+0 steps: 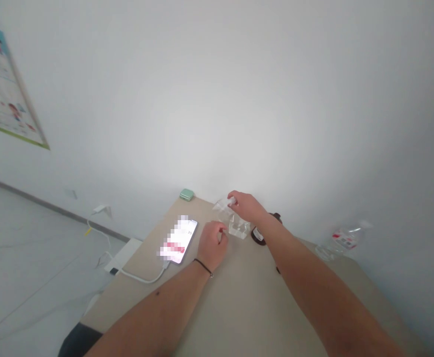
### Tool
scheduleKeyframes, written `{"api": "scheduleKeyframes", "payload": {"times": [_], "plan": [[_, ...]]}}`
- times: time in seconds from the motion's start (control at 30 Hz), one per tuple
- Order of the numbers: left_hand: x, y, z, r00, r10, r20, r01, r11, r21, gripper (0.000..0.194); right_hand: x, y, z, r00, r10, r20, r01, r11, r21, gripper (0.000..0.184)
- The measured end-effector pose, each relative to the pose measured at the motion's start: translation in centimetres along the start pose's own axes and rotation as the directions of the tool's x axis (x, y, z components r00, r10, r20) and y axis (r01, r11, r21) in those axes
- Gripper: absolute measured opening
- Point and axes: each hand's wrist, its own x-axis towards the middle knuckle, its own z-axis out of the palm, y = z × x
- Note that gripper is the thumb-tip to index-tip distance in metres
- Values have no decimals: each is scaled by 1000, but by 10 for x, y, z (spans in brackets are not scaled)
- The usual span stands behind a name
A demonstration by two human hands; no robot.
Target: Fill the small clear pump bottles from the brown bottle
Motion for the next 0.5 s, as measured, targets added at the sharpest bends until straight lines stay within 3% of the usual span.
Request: {"api": "scheduleKeyframes", "payload": {"times": [0.07,0.13,0.2,0.27,0.37,0.5], "plan": [[1,-2,-4,992,57,-115,-62,998,-32,24,-11,-8,-17,999,35,-20,-35,999,11,26],[-1,-3,-4,987,82,-141,-96,991,-96,47,-29,-16,-29,995,92,-27,-92,996,18,24],[-4,-3,0,997,75,-12,-76,979,-189,78,-52,-24,-33,987,160,-26,-159,987,20,19],[-9,0,5,980,73,183,-23,965,-262,98,-79,-29,-29,975,221,-10,-221,975,32,14],[-16,10,10,923,62,379,47,961,-272,93,-115,-31,-13,951,310,-11,-306,942,138,16],[-22,20,11,884,14,468,85,978,-189,77,-149,-21,19,885,410,-220,-312,874,373,22]]}}
